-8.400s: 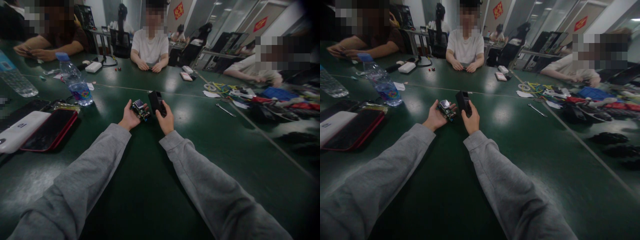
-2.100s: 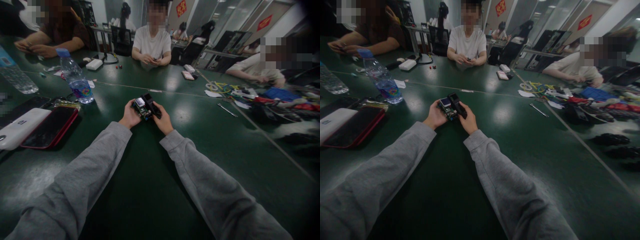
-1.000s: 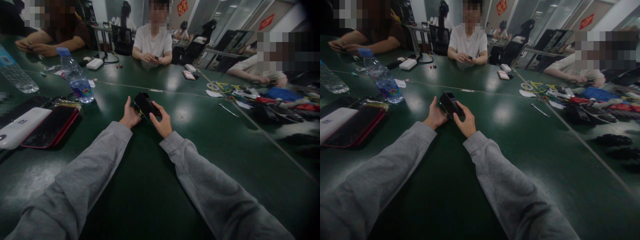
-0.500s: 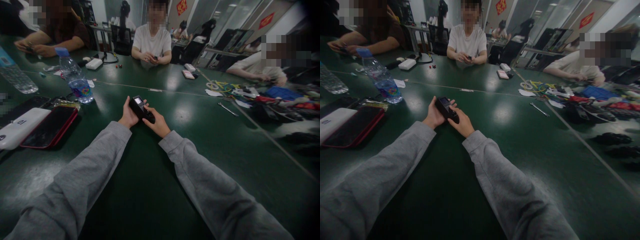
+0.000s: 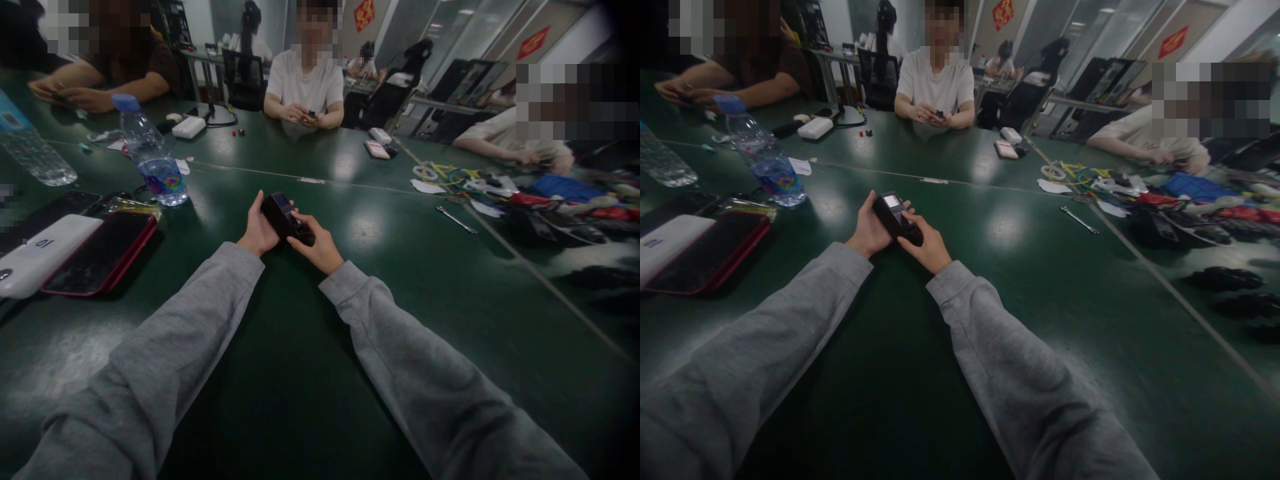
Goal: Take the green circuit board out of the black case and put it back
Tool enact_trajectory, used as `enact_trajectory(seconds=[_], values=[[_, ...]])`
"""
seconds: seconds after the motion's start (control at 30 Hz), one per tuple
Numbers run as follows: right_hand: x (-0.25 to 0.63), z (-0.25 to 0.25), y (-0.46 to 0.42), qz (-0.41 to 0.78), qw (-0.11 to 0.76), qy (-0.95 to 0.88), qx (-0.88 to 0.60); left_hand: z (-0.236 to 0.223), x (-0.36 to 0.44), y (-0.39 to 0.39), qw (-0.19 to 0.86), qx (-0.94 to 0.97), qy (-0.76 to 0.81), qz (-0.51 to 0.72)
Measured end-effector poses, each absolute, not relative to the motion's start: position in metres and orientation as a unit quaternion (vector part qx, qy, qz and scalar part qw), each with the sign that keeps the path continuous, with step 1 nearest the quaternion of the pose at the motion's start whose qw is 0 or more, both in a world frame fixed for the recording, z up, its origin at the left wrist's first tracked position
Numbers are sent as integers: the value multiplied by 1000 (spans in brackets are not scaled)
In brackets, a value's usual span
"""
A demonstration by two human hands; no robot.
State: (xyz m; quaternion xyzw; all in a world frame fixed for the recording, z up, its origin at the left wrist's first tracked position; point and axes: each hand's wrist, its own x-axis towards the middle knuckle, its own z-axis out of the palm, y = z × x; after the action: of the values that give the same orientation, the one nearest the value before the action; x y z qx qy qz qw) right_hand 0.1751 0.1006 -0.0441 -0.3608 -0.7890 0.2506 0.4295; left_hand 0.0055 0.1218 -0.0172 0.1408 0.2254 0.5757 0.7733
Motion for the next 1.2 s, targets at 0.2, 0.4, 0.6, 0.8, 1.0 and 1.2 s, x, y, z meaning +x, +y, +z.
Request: enact_trajectory(seconds=[0.2, 0.4, 0.6, 0.8, 1.0, 1.2], values=[[175, -45, 101, 246, 428, -792, -359, -17, 7, 122, 771, 145, 225, 578], [175, -45, 101, 245, 422, -793, -365, -16, 6, 121, 773, 151, 236, 570], [175, -44, 100, 242, 422, -791, -372, -16, 7, 121, 779, 146, 227, 566], [173, -41, 97, 196, 416, -807, -370, -20, 8, 123, 775, 141, 220, 576], [171, -34, 89, 186, 476, -770, -381, -19, 8, 126, 776, 116, 247, 569], [176, -34, 95, 176, 556, -692, -426, -20, 6, 127, 782, 122, 229, 566]])
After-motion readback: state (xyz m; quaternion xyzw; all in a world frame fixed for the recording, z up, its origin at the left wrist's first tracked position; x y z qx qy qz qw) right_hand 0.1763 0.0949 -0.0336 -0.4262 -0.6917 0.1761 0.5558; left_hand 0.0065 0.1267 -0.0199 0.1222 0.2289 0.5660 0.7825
